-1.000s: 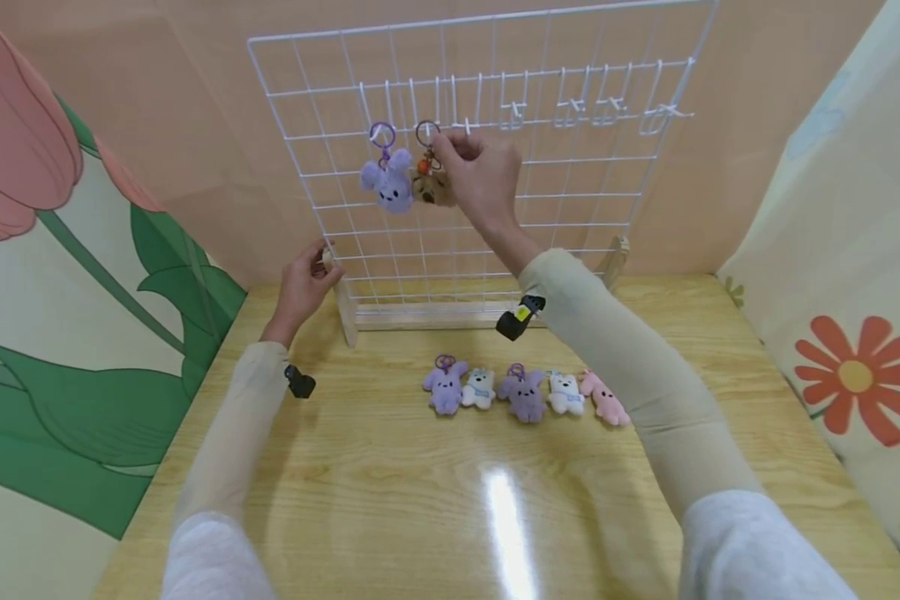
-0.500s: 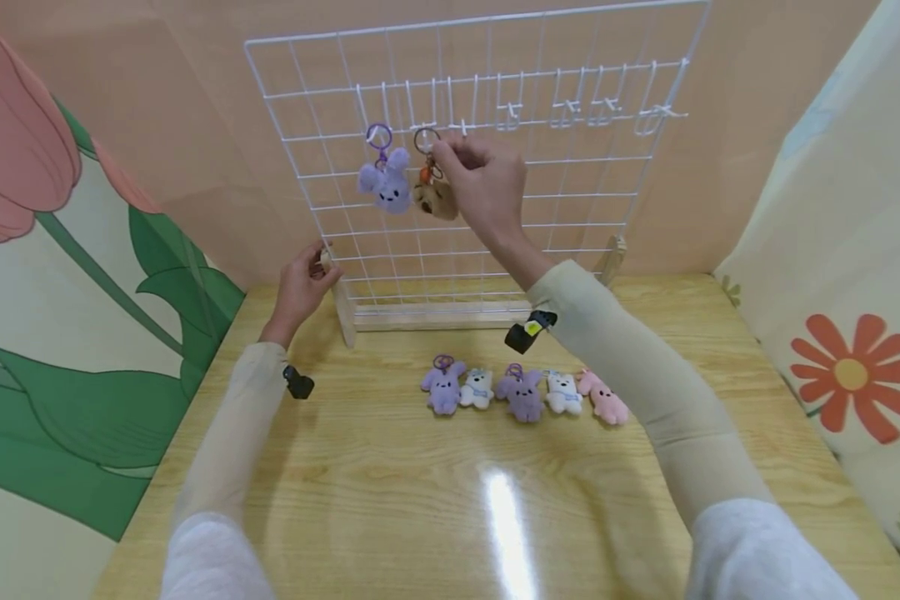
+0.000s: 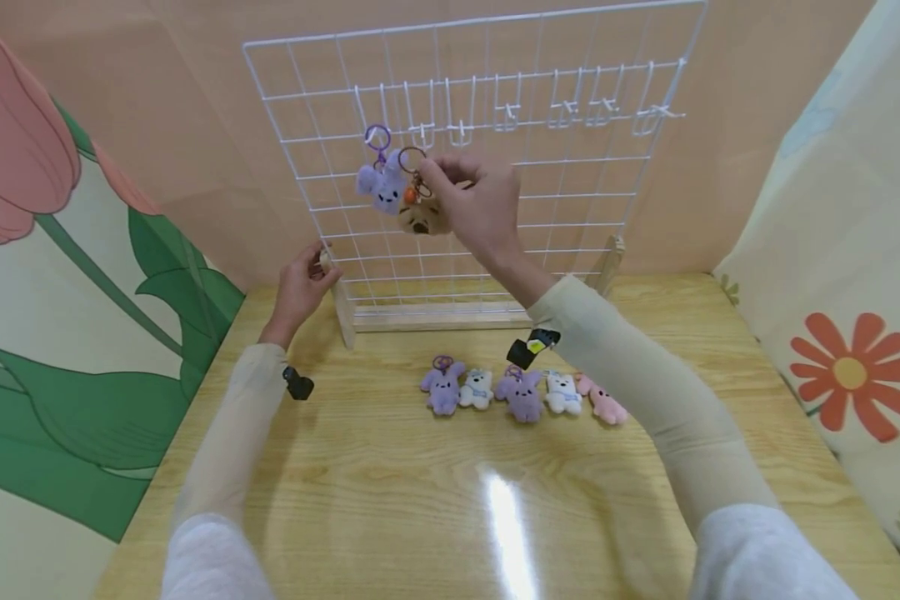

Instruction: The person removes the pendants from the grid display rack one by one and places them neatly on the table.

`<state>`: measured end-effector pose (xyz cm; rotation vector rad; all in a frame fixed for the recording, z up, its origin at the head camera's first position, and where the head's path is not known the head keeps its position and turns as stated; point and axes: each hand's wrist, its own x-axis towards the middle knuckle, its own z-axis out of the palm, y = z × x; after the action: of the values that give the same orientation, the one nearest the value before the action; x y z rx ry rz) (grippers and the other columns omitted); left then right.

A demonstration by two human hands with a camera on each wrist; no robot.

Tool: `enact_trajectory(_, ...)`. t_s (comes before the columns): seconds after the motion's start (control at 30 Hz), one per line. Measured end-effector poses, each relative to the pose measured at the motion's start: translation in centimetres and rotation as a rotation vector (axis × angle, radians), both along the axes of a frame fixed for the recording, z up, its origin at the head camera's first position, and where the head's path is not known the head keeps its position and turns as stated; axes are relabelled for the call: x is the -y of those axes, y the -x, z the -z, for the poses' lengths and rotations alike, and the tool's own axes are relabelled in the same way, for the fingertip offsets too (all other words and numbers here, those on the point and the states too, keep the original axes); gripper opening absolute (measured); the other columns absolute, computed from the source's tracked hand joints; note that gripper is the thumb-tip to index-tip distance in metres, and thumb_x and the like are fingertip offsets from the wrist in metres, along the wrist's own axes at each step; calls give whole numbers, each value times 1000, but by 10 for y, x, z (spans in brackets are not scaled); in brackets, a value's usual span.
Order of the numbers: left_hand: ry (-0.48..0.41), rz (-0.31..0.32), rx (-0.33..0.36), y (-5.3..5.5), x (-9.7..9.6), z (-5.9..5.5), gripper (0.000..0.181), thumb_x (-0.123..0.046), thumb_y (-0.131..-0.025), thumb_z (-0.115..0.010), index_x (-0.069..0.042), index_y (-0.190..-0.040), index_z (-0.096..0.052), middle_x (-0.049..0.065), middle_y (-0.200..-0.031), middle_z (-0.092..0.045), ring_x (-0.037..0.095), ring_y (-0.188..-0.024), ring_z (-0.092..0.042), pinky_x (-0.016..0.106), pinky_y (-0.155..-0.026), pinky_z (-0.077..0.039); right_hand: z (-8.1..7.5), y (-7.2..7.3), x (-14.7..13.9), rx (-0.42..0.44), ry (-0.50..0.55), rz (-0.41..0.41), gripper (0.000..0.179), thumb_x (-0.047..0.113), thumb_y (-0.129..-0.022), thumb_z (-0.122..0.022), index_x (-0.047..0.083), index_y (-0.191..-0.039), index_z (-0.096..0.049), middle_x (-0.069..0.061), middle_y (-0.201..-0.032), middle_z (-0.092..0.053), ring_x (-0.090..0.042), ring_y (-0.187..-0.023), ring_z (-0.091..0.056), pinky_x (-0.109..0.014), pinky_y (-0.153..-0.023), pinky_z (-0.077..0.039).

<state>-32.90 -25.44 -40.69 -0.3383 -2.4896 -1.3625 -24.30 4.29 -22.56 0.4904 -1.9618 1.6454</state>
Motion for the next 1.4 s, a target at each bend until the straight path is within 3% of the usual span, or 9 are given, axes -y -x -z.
enact_trajectory(0.13,8,-3,-8,-1,0,-1,53,-16,-89,-69,-5,-137,-49,23,-125,-58,30,-112,-60,32,-89,-56,4,-6,2,-33,-40,-25,15,13,-88,-69,-2,-90,-75,-13,-77,-71,-21,-63,-62,-20,-44,-45)
enact_trajectory(0.27,14,-10,-2,0,0,-1,52,-15,-90,-68,-6,-137,-49,21,-125,-58,30,-112,-60,31,-89,-55,10,-10,3,-64,-78,-66,16,12,-89,-68,-2,-91,-74,-13,-80,-71,-22,-65,-63,-19,-49,-48)
enact_trajectory(0.53,25,-17,-12,2,0,-1,51,-15,-89,-68,-6,-137,-50,21,-124,-59,30,-111,-61,30,-88,-56,27,-17,7,-42,-105,-127,15,11,-89,-68,-3,-91,-74,-14,-81,-72,-25,-65,-64,-20,-50,-50)
enact_trajectory(0.67,20,-11,-22,3,0,-1,50,-10,-89,-68,-5,-135,-50,21,-122,-59,30,-110,-62,30,-87,-56,42,-15,8,-50,-120,-160,14,11,-89,-68,-2,-90,-75,-13,-80,-72,-28,-64,-65,-21,-50,-51)
enact_trajectory(0.93,14,-13,-21,2,-1,-1,50,-11,-88,-69,-6,-135,-51,20,-122,-60,28,-111,-61,28,-87,-56,90,2,9,-13,-164,-191,17,30,-88,-71,14,-89,-77,2,-75,-72,-13,-57,-62,-24,-40,-46)
enact_trajectory(1.13,19,-12,-19,3,0,-1,52,-14,-89,-69,-2,-135,-49,21,-121,-60,30,-110,-61,29,-88,-56,112,-1,11,-31,-199,-192,17,33,-88,-70,18,-86,-78,9,-77,-72,-9,-58,-62,-23,-37,-45)
enact_trajectory(1.33,3,-3,-21,1,0,-1,51,-12,-88,-69,-1,-134,-50,21,-122,-60,29,-110,-61,28,-87,-56,133,-8,13,9,-220,-213,15,32,-88,-69,20,-86,-78,11,-81,-72,-10,-56,-62,-23,-33,-39)
enact_trajectory(1.4,-3,-2,-19,1,0,-1,51,-12,-88,-69,-1,-134,-50,21,-122,-60,29,-111,-61,28,-87,-56,140,-10,15,19,-228,-222,15,33,-88,-69,20,-85,-78,11,-82,-72,-9,-57,-62,-23,-36,-43)
